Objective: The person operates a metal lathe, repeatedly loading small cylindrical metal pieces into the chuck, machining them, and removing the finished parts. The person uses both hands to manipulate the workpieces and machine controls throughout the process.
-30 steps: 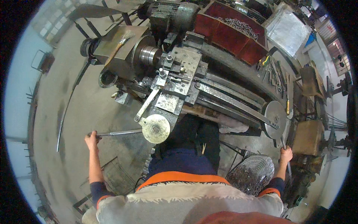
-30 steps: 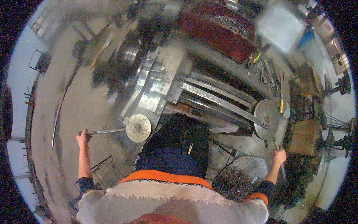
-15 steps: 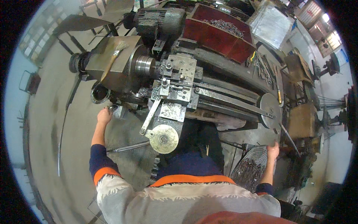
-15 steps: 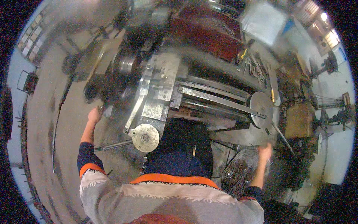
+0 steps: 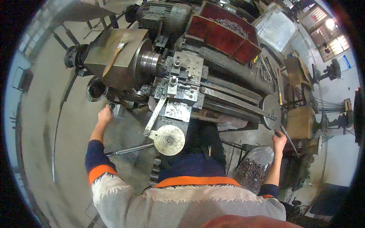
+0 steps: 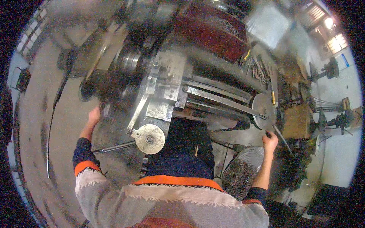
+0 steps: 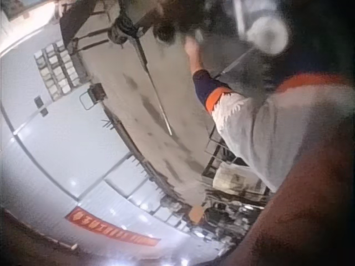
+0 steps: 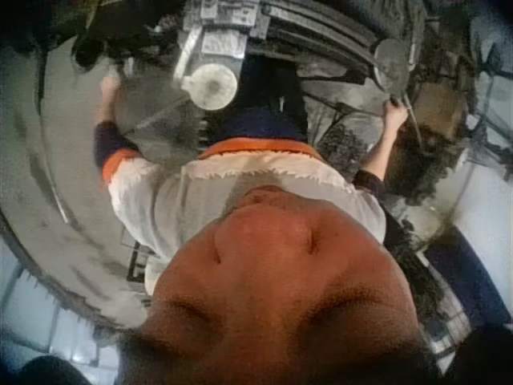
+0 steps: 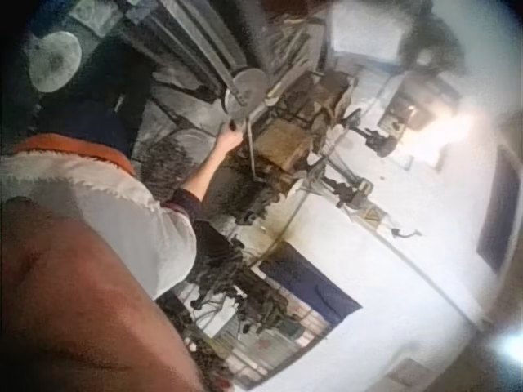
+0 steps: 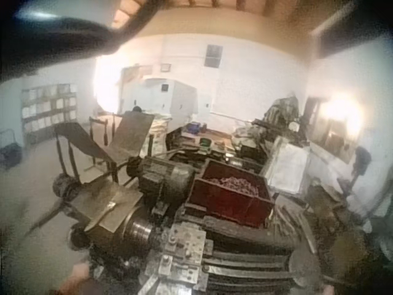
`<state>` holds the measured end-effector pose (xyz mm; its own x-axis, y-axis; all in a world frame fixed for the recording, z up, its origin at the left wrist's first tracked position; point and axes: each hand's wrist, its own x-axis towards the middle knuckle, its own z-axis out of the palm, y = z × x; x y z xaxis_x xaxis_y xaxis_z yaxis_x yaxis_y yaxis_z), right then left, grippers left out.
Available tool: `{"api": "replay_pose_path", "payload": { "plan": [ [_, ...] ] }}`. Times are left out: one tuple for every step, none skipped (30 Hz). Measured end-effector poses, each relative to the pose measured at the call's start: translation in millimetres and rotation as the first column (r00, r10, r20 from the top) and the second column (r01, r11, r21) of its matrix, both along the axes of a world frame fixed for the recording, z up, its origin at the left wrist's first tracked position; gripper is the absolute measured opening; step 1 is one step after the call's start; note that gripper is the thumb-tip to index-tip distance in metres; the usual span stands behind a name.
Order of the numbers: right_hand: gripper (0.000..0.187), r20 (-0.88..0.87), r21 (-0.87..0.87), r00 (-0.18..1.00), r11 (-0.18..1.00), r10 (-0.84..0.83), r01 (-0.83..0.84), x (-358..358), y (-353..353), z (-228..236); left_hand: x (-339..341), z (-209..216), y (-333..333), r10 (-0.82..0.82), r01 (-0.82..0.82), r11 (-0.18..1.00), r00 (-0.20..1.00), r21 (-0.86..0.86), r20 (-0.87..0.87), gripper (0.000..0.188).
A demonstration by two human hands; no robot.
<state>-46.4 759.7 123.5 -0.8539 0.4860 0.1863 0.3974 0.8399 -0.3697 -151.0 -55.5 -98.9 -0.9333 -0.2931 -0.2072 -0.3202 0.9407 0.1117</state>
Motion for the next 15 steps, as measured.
{"api": "replay_pose_path", "payload": {
  "plan": [
    [0.036,-0.022,0.01,1.0,1.0,0.021,-0.02,-7,0,10,-2,13,2,-0.021,0.021,1.0,0.998,0.0,0.051,0.032],
    [0.036,-0.04,0.011,0.998,0.999,0.044,-0.044,-13,0,16,-3,18,6,0.0,-0.001,1.0,0.999,0.008,0.045,0.032],
    [0.036,-0.058,0.013,0.996,0.998,0.069,-0.068,-16,0,20,-3,21,11,0.023,-0.023,1.0,0.999,0.017,0.039,0.033],
    [0.036,-0.111,-0.032,0.989,0.994,0.1,-0.104,-21,12,15,-1,22,13,0.046,-0.047,0.999,0.998,0.026,0.034,0.034],
    [0.036,-0.097,-0.001,0.988,0.992,0.123,-0.124,-29,7,18,-1,22,10,0.026,-0.027,0.999,0.999,0.03,0.023,0.035],
    [0.036,-0.081,0.032,0.985,0.988,0.151,-0.149,-40,-3,23,4,20,5,0.013,-0.014,0.999,1.0,0.036,0.014,0.036],
    [0.036,-0.063,0.065,0.982,0.982,0.181,-0.177,-52,-15,30,10,18,0,0.002,-0.002,0.999,1.0,0.042,0.005,0.037],
    [0.035,-0.066,0.017,0.966,0.969,0.248,-0.248,-62,-26,37,16,23,-1,-0.012,0.01,0.998,1.0,0.064,0.026,0.039],
    [0.036,-0.043,0.089,0.957,0.956,0.285,-0.281,-72,-48,48,17,37,-3,-0.033,0.029,0.996,0.998,0.087,0.047,0.04],
    [0.036,-0.085,0.071,0.924,0.928,0.372,-0.367,-86,-56,51,19,52,-6,-0.053,0.046,0.993,0.996,0.111,0.067,0.041],
    [0.037,-0.132,0.052,0.879,0.888,0.459,-0.456,-102,-66,53,27,68,-14,-0.027,0.022,0.988,0.999,0.153,0.031,0.04],
    [0.037,-0.147,0.021,0.851,0.862,0.504,-0.507,-117,-90,61,36,85,-24,0.001,0.0,0.981,1.0,0.194,-0.004,0.039],
    [0.038,-0.165,-0.008,0.821,0.832,0.546,-0.554,-132,-118,71,45,105,-32,0.027,-0.017,0.972,0.999,0.234,-0.041,0.039],
    [0.037,-0.186,0.009,0.759,0.774,0.623,-0.633,-147,-141,76,51,130,-35,0.049,-0.024,0.979,0.992,0.204,-0.119,0.038],
    [0.037,-0.209,0.023,0.686,0.705,0.697,-0.709,-163,-164,80,61,159,-37,0.071,-0.038,0.985,0.978,0.167,-0.196,0.038]
  ]
}}
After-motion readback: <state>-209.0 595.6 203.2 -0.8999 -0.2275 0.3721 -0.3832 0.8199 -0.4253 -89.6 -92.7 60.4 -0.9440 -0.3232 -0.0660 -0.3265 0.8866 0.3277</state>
